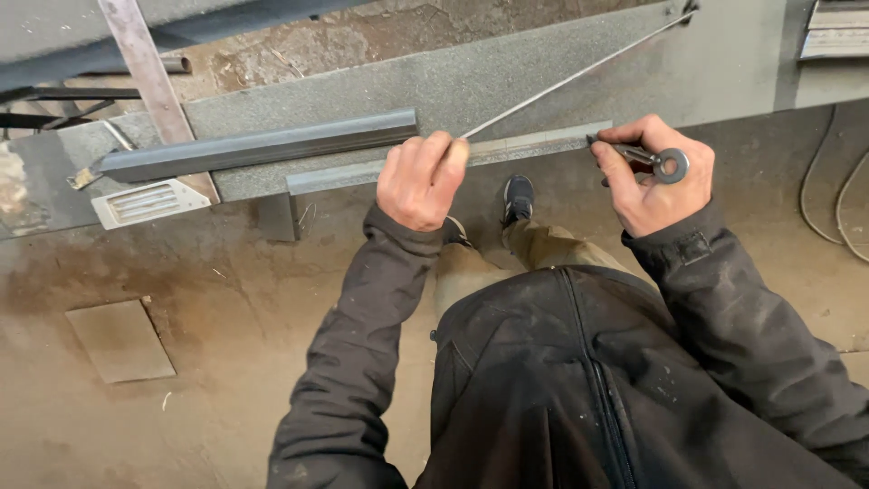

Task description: Measuring, marking, and preparing metal profiles for processing in a workshop.

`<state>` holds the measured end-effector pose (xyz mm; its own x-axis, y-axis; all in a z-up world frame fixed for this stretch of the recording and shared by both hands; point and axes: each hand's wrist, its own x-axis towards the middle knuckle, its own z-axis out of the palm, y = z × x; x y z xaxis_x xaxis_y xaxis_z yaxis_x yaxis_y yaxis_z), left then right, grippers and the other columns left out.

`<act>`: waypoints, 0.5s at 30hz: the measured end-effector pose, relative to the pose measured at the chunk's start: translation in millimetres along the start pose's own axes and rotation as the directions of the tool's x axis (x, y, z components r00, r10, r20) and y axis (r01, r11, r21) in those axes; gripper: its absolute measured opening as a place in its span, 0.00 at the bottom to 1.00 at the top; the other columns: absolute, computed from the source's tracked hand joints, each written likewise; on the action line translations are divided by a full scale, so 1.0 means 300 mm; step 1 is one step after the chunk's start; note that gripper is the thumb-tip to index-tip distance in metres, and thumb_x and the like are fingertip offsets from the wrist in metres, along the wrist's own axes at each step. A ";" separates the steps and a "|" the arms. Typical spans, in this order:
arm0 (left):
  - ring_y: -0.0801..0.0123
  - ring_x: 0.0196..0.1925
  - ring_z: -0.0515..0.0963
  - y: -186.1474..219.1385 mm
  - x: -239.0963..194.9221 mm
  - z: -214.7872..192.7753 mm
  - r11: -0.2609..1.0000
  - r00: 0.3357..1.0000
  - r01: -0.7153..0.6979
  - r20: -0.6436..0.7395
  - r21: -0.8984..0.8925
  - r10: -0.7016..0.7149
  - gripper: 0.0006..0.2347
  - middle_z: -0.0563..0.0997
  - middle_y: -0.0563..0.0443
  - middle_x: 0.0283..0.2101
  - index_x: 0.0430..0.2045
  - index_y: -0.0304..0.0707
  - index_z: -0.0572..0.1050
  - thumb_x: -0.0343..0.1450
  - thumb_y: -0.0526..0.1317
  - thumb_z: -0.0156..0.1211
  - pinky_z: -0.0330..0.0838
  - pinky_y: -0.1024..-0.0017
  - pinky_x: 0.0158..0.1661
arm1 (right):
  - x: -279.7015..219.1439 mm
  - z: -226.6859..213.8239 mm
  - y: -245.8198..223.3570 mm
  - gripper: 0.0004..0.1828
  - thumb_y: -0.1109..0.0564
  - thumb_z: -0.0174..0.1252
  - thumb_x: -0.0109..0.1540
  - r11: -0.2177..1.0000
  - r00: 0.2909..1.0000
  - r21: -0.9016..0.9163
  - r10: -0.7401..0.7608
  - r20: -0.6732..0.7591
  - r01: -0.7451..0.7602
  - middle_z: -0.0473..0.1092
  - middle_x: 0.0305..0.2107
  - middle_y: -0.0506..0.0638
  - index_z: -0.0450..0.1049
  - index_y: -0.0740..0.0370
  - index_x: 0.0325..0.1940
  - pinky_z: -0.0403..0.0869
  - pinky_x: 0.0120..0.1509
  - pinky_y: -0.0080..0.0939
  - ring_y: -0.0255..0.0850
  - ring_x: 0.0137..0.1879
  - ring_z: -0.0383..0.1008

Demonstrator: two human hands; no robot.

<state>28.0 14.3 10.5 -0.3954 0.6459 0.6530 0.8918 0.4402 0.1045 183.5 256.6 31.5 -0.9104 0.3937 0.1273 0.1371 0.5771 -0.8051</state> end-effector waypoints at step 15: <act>0.69 0.32 0.73 0.098 -0.042 -0.460 0.613 0.410 0.669 -0.480 -0.420 -0.776 0.11 0.78 0.47 0.44 0.43 0.33 0.77 0.74 0.20 0.53 0.75 0.74 0.34 | -0.016 0.013 0.050 0.04 0.74 0.69 0.75 1.000 1.000 0.024 -0.013 -0.015 0.013 0.78 0.35 0.60 0.82 0.78 0.54 0.71 0.43 0.42 0.45 0.35 0.74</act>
<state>89.4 -67.0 108.7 -0.7481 -0.3760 0.5468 0.3751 0.4402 0.8158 188.3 260.6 16.8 -0.9060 0.3971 0.1466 0.1153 0.5647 -0.8172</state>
